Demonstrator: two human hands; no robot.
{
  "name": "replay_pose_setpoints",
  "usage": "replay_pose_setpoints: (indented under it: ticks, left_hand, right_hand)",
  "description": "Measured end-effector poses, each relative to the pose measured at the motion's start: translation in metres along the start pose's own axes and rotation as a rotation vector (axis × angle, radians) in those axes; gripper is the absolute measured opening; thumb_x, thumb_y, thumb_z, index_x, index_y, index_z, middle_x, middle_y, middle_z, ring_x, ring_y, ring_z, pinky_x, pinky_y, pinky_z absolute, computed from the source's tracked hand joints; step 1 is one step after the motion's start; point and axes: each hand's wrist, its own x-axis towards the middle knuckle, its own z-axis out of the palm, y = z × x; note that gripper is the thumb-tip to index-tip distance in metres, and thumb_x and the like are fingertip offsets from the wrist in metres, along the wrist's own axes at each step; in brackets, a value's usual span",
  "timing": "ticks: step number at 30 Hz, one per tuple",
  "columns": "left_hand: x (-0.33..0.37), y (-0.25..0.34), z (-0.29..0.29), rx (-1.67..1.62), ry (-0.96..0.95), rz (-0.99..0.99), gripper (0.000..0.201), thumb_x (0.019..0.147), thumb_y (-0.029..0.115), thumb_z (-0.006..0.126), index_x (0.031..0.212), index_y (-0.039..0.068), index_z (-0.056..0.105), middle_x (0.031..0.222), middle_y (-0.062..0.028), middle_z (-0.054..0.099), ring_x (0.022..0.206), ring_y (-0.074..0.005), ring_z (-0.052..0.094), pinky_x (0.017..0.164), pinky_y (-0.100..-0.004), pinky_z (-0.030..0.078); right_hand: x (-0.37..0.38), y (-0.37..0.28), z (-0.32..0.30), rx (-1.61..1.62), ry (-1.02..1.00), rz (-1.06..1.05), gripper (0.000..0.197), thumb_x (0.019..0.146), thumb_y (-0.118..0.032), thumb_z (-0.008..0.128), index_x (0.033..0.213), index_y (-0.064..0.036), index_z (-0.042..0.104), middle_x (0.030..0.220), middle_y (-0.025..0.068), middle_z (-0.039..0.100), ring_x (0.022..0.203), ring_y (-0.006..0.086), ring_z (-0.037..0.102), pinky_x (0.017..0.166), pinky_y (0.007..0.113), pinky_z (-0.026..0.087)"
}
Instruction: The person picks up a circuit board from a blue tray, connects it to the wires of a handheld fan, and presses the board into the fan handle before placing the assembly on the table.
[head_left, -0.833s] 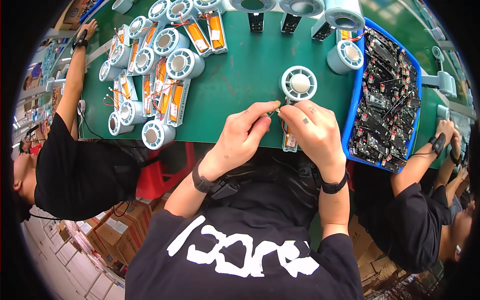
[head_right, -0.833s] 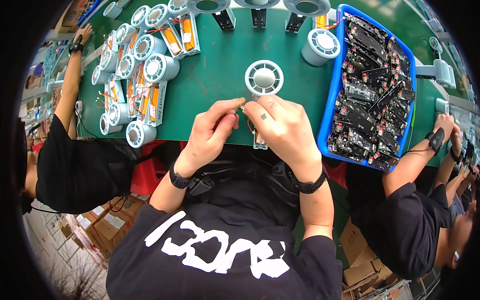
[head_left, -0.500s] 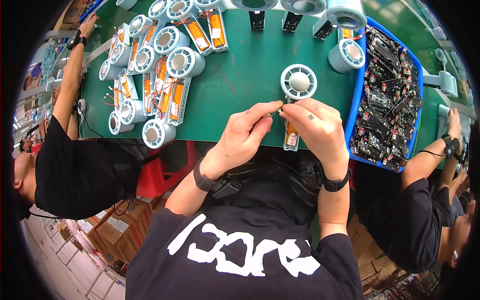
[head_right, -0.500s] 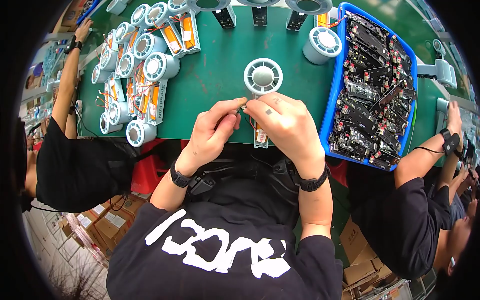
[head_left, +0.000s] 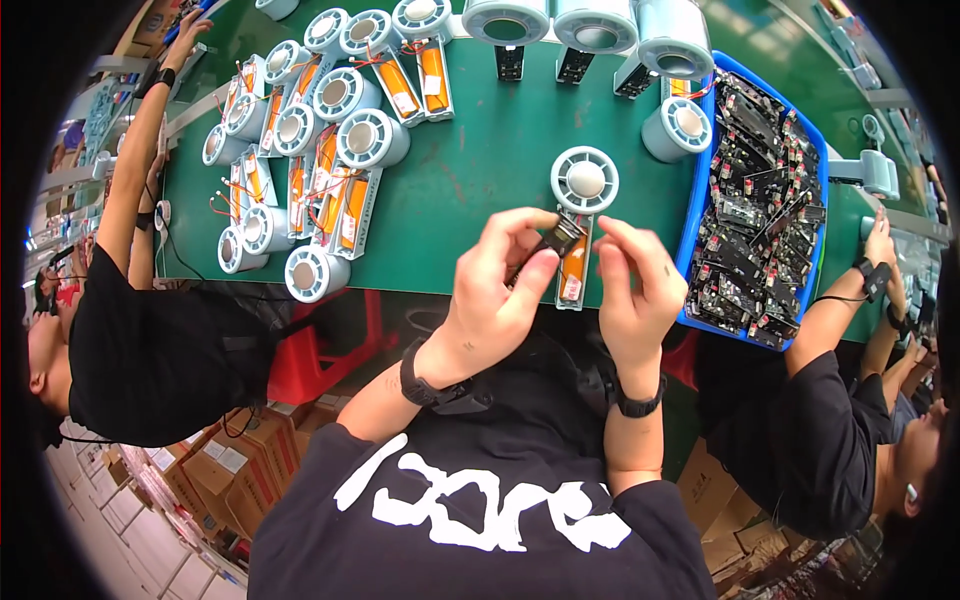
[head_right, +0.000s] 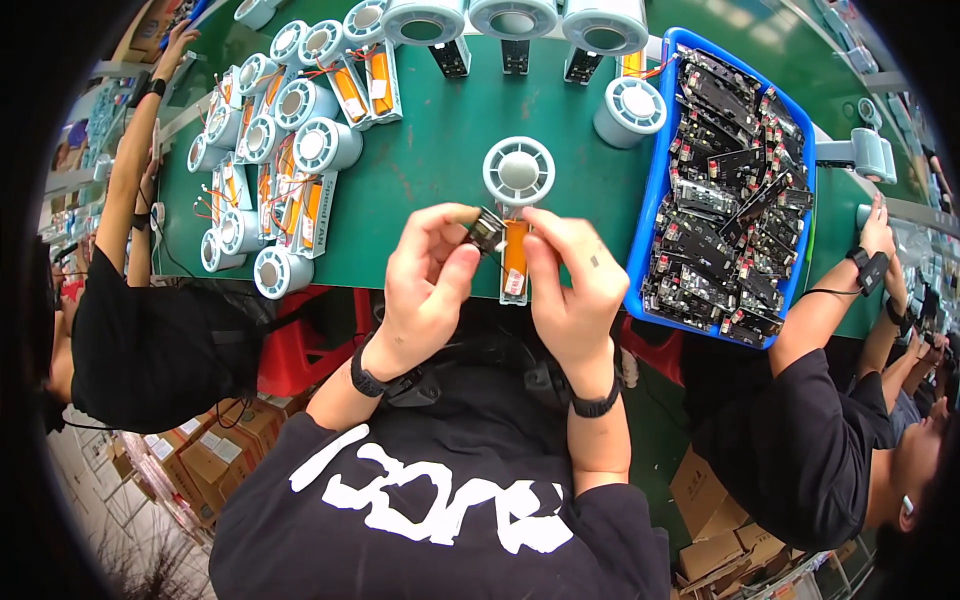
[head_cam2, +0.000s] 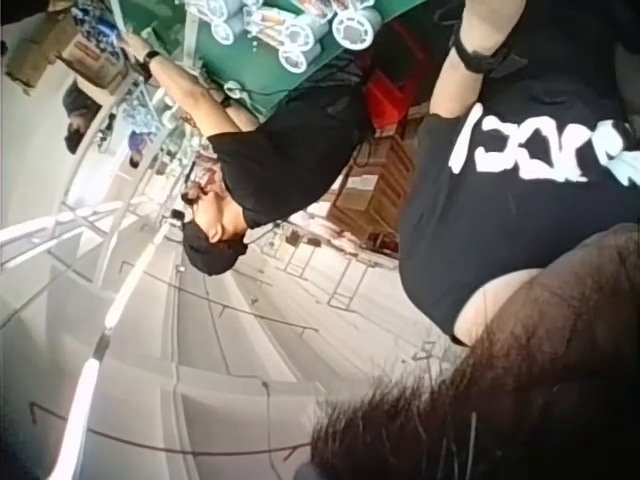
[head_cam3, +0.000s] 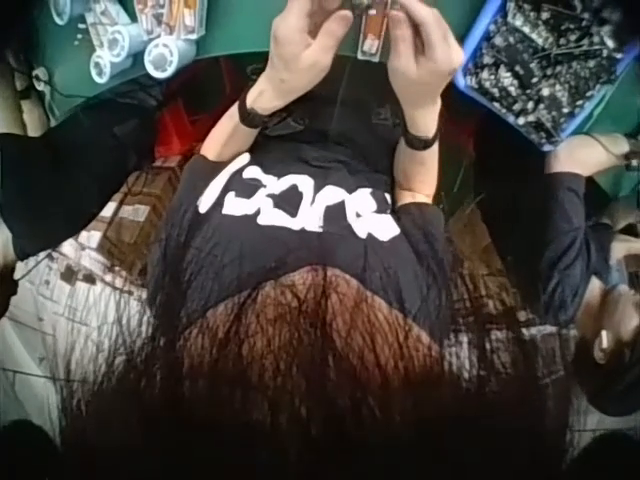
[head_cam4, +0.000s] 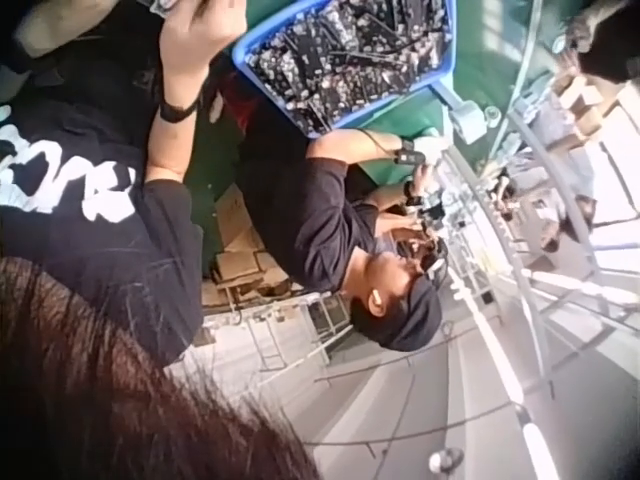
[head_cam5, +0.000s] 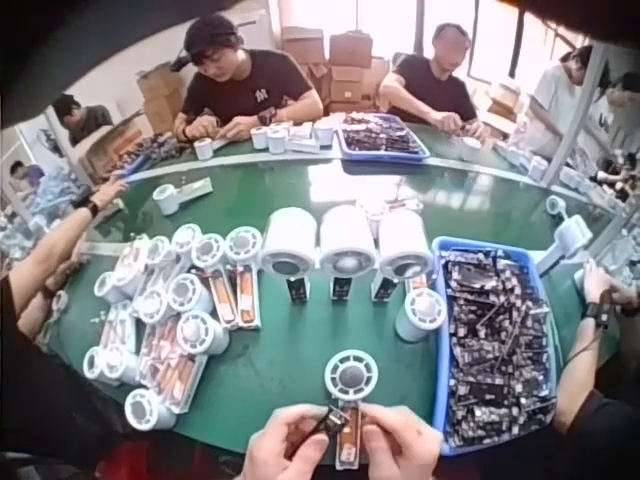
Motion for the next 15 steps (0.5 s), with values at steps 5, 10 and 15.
replay_pose_setpoints:
  ticks: [5, 10, 15]
  left_hand:
    - [-0.001, 0.006, 0.008, -0.075, -0.195, 0.089, 0.028, 0.094, -0.003, 0.06, 0.122, -0.002, 0.061, 0.093, -0.009, 0.064, 0.08, -0.0153, 0.065, 0.073, -0.0277, 0.054]
    - [0.006, 0.004, 0.002, 0.24, -0.178, 0.354, 0.028, 0.087, -0.004, 0.068, 0.115, 0.0, 0.068, 0.098, -0.0101, 0.064, 0.08, -0.0191, 0.064, 0.073, -0.0293, 0.054]
    - [0.037, -0.007, 0.004, 0.66, -0.087, 0.693, 0.038, 0.073, -0.001, 0.078, 0.11, 0.005, 0.071, 0.097, -0.007, 0.065, 0.08, -0.0232, 0.063, 0.074, -0.0338, 0.053]
  right_hand:
    - [-0.01, -0.01, -0.018, 0.464, -0.052, 0.493, 0.024, 0.089, 0.001, 0.071, 0.112, 0.0016, 0.066, 0.091, 0.0068, 0.068, 0.077, 0.0118, 0.067, 0.068, 0.024, 0.053]
    - [-0.008, -0.006, -0.023, 0.605, -0.137, 0.672, 0.022, 0.094, -0.001, 0.065, 0.115, 0.0033, 0.061, 0.097, 0.0048, 0.066, 0.078, 0.0099, 0.066, 0.065, 0.021, 0.051]
    - [-0.01, 0.0, -0.019, 0.654, -0.146, 0.731, 0.02, 0.093, -0.005, 0.063, 0.112, 0.002, 0.06, 0.091, 0.0055, 0.064, 0.061, 0.0068, 0.057, 0.052, 0.019, 0.042]
